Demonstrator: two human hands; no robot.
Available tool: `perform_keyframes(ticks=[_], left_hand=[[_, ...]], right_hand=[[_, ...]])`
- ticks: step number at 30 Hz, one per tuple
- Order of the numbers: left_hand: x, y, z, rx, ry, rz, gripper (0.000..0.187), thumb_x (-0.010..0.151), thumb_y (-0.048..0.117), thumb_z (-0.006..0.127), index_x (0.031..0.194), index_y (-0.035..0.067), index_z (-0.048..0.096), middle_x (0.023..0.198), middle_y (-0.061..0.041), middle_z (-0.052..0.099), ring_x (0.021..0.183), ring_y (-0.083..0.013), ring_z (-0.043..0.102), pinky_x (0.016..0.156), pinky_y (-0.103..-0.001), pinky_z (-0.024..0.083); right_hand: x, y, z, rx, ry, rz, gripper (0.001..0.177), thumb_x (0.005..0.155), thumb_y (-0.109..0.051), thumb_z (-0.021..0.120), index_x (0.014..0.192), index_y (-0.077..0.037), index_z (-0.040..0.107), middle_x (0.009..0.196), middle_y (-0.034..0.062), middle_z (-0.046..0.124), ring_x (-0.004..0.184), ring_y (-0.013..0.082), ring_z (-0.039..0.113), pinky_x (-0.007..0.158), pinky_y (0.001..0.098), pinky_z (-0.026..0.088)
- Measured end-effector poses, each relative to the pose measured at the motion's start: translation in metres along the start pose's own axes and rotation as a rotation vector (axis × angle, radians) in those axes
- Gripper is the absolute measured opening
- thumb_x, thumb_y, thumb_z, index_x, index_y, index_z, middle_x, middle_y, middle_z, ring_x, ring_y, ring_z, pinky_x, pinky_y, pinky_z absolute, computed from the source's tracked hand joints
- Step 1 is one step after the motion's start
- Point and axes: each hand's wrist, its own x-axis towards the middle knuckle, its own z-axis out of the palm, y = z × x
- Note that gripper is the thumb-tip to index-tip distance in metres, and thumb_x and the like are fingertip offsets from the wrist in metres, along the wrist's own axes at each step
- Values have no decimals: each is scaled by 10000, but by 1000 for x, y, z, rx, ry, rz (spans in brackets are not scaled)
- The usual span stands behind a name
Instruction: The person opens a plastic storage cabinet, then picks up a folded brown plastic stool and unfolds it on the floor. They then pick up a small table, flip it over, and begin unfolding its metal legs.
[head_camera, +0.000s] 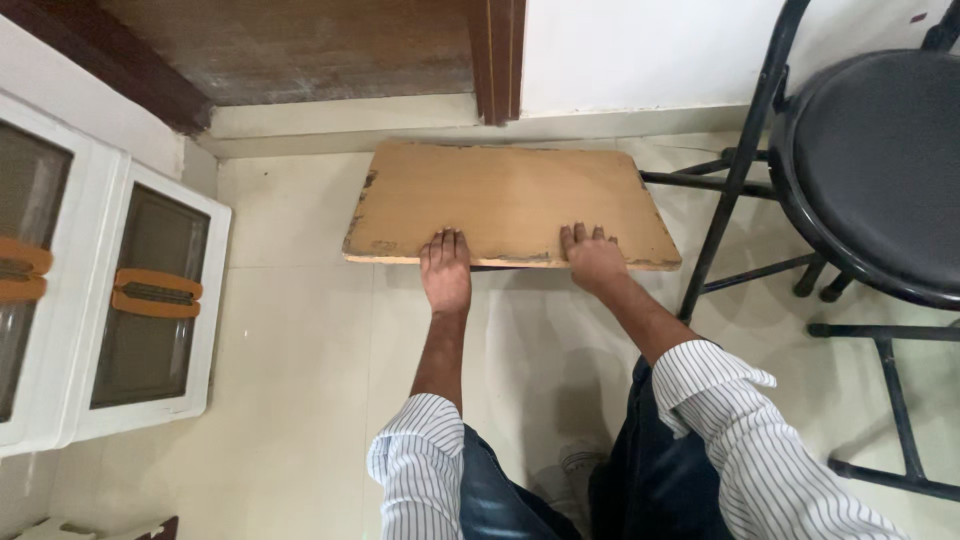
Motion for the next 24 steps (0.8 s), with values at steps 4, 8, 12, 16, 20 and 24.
perform_keyframes(ticks=[4,8,12,16,20,24], left_hand=[[12,2,-16,-97,58,-17,308,891,83,632,1191,81,703,1270,-51,693,1250,-236,608,1103,-430,437],[28,1,-30,-117,92,-5,282,865,55,639,1134,88,720,1203,-40,713,1207,-215,626,1092,-412,440],[36,4,-36,-172,140,-21,230,883,80,651,1102,92,720,1159,-47,717,1149,-231,626,1073,-416,440],[46,1,-40,-207,150,-63,236,867,59,644,1084,107,723,1134,-37,718,1133,-232,631,1082,-425,440],[51,1,-46,-236,183,-73,237,864,63,646,1087,96,717,1122,-52,715,1138,-249,627,1092,-439,435],[54,1,-57,-240,207,-63,227,882,39,648,1100,74,703,1119,-64,708,1141,-261,624,1105,-453,443]], right_hand=[[-3,11,-8,-6,210,-57,573,859,-71,613,1424,-35,523,1396,186,599,1208,387,622,918,495,559],[-5,19,-29,45,239,-71,430,855,-22,643,1284,-37,633,1183,129,711,1122,309,685,882,437,579],[-8,22,-49,80,446,-84,327,724,-52,713,1051,-57,693,1072,110,733,1048,294,697,884,419,564],[-9,23,-67,210,611,-106,262,754,-59,753,1013,-81,726,1010,111,739,985,315,692,881,439,536],[-14,22,-80,290,750,-135,248,769,-57,786,1012,-85,742,984,106,737,982,315,687,871,454,509],[-19,20,-91,303,757,-136,246,772,-94,829,1001,-72,741,944,102,736,946,318,678,849,469,498]])
